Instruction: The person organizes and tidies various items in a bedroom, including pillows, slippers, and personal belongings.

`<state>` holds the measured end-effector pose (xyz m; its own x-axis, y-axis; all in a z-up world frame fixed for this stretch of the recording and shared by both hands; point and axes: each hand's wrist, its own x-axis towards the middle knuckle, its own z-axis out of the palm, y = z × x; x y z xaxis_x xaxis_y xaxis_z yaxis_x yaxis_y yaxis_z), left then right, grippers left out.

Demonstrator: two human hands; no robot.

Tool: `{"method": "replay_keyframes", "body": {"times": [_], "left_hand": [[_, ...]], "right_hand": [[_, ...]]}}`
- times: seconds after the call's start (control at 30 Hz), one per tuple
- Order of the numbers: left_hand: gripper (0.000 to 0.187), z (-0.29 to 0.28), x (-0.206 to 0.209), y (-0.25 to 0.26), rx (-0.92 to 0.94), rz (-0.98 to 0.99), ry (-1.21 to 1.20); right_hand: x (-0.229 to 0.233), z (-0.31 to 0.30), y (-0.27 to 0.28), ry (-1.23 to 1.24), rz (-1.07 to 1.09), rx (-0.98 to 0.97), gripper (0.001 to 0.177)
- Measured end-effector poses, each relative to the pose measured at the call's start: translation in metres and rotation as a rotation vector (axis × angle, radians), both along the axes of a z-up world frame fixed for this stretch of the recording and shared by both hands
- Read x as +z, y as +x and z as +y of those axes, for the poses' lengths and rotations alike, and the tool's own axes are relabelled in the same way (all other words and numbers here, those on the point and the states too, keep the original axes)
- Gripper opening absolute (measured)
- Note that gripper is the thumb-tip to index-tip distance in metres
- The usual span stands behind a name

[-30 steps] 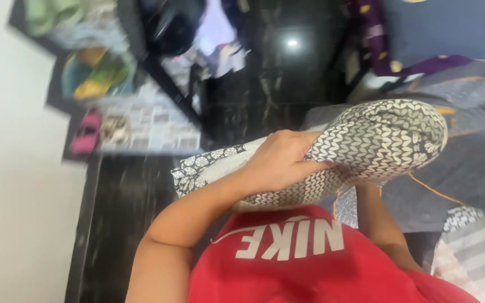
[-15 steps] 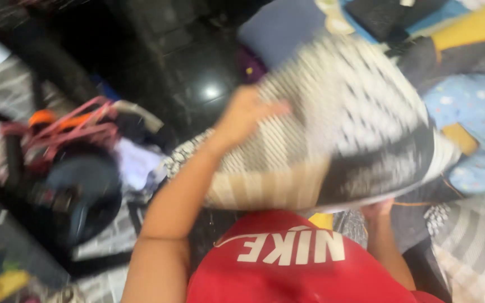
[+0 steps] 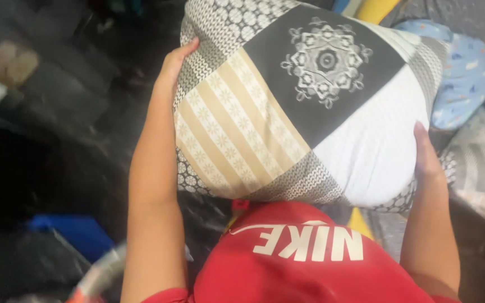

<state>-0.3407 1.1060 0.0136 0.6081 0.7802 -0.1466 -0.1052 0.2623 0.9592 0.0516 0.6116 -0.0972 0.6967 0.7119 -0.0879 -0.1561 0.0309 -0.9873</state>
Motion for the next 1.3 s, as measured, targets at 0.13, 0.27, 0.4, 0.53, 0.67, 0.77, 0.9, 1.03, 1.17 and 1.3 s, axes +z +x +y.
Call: {"method": "replay_keyframes", "body": {"times": [0.13,0.27,0.4,0.53,0.67,0.77,0.9,1.03,1.17,1.3], "left_hand": [[0.065,0.122,-0.051,0.039,-0.080,0.056,-0.018],[0.063,0.199,-0.075,0.082,-0.163,0.203,-0.088],[0.063,0.235,-0.113,0.126,-0.315,0.172,-0.134],[0.066,0.251,-0.189,0.154,-0.279,0.343,-0.101],[0.073,0.280,-0.201,0.194,-0.283,0.448,0.083],[0.074,0.269,-0.180,0.200,-0.341,0.422,0.088],[0.092,0.310,-0.280,0.230,-0.317,0.561,0.464],[0.090,0.198,-0.113,0.156,-0.129,0.539,0.515],[0.086,0.111,-0.019,0.112,-0.139,0.737,0.848],[0.082,0.034,-0.017,0.095,-0.061,0.533,1.398]], "right_hand": [[0.027,0.060,-0.012,-0.056,0.012,-0.135,0.068],[0.075,0.102,-0.043,-0.178,0.059,-0.199,0.071],[0.070,0.116,-0.034,-0.346,0.103,-0.321,0.076],[0.038,0.114,-0.029,-0.413,0.073,-0.346,0.078],[0.099,0.126,-0.074,-0.480,0.106,-0.467,0.078],[0.085,0.109,-0.060,-0.574,0.025,-0.490,0.082],[-0.026,0.060,0.006,-0.872,-0.293,-0.489,0.093],[0.027,0.078,-0.034,-0.897,-0.405,-0.566,0.092],[0.080,0.110,-0.096,-0.966,-0.707,-0.709,0.079],[0.065,0.131,-0.134,-0.863,-1.308,-0.712,0.058]]}}
